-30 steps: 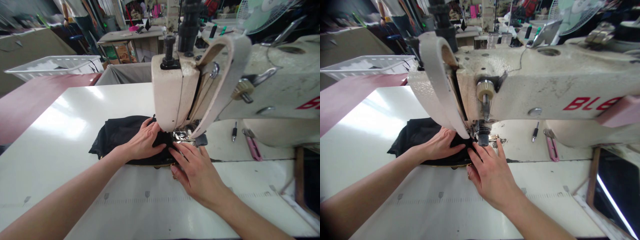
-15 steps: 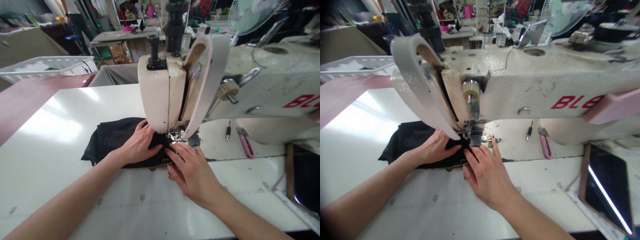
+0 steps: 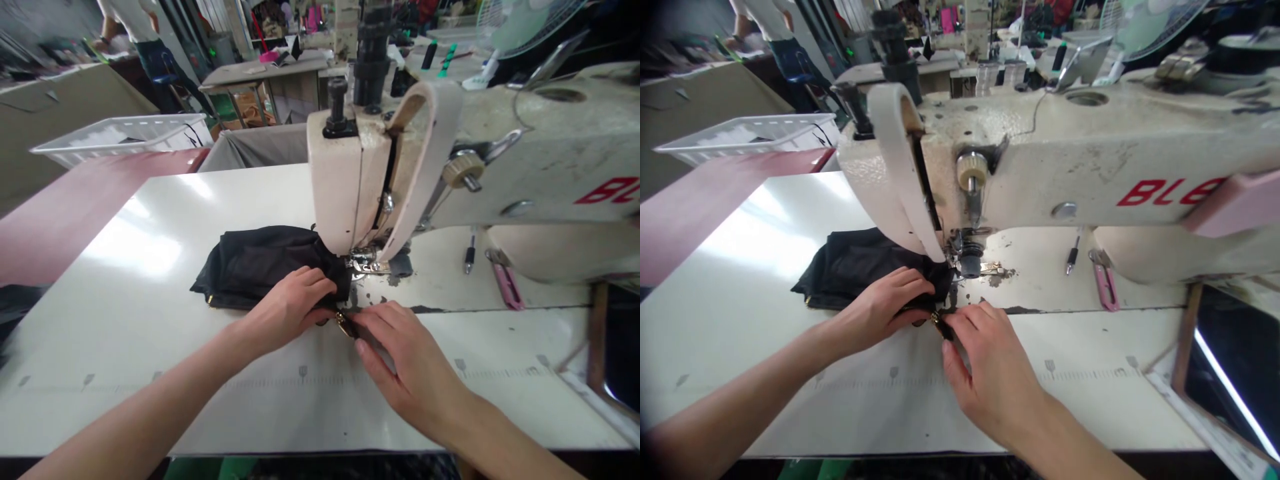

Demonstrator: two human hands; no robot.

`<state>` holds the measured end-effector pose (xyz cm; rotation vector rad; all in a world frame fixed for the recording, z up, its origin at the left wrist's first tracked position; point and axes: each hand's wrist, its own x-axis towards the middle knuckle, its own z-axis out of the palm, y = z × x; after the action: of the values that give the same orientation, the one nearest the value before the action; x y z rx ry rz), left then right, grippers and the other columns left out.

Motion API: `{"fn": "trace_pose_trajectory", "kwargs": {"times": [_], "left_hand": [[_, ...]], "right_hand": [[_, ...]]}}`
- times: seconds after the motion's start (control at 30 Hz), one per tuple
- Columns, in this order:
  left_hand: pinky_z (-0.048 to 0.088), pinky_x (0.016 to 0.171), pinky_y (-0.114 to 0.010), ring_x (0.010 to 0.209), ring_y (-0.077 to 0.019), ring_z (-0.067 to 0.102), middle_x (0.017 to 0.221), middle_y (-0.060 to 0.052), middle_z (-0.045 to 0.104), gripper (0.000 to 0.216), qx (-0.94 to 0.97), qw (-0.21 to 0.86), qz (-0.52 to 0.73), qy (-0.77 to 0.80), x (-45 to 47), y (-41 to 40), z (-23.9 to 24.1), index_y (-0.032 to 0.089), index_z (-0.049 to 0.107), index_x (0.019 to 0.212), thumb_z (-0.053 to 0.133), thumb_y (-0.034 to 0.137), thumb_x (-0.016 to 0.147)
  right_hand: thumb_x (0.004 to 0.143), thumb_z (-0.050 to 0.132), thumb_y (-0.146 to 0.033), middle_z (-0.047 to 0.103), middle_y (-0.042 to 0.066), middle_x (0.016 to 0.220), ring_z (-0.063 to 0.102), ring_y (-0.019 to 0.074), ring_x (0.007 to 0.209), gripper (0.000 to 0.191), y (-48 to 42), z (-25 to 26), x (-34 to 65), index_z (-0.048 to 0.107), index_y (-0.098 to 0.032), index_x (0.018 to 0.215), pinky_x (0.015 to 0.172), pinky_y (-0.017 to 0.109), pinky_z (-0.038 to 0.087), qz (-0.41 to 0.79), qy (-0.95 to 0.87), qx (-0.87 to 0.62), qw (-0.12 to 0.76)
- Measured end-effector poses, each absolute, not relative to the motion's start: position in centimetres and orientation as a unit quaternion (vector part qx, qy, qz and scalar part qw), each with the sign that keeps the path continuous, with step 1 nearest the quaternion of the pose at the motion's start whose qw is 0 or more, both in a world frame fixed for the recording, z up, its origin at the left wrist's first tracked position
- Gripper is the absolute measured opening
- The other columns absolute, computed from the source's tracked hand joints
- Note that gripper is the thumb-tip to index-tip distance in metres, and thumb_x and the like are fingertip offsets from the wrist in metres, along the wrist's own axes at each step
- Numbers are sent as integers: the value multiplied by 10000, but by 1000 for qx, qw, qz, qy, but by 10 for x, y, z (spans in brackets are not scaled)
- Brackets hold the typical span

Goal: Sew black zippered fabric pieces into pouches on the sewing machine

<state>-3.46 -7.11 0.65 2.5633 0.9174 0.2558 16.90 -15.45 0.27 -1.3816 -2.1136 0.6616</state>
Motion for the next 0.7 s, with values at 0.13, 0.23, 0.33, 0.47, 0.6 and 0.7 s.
{"fn": "trace_pose_trajectory", "kwargs": {"times": [0.13,0.23,0.33,0.47,0.6,0.7], "left_hand": [[458,743,-282,819,-174,553,889,-65,594,229,906,252,113,320,-39,-56,12,138,600,962,383,207,954],[457,727,-267,791,-164,567,845,-39,617,242,833,334,180,404,-42,-46,10,144,599,894,400,272,947],[465,750,-285,823,-179,585,867,-31,648,237,753,431,190,459,-41,-37,8,146,619,904,464,325,902],[466,682,-273,727,-156,586,779,-15,639,196,641,564,191,485,-34,-32,13,133,614,855,548,312,809],[456,652,-263,677,-137,582,718,0,615,129,593,615,200,480,-27,-36,19,146,588,797,580,271,771],[465,651,-274,693,-146,591,731,-10,614,145,594,617,213,470,-29,-42,23,147,577,814,576,290,792]], "right_hand": [[822,424,-83,595,96,1207,537,239,1126,400,-168,1,167,623,-203,1147,950,439,480,272,-779,-494,275],[847,375,-72,577,107,1233,577,209,1089,416,-164,-6,165,608,-186,1172,926,401,511,281,-750,-520,298],[892,386,-108,605,116,1167,606,202,1006,341,-148,-9,158,608,-147,1148,898,385,522,252,-741,-544,304],[876,535,-209,627,123,1008,574,268,968,185,-123,-5,140,649,-126,996,859,432,500,148,-789,-551,228],[843,615,-381,628,114,902,593,272,862,240,-111,-3,122,636,-145,883,757,405,494,151,-753,-597,232],[821,637,-302,654,79,853,611,254,818,128,-108,-6,116,615,-176,816,709,371,474,185,-718,-612,273]]}}
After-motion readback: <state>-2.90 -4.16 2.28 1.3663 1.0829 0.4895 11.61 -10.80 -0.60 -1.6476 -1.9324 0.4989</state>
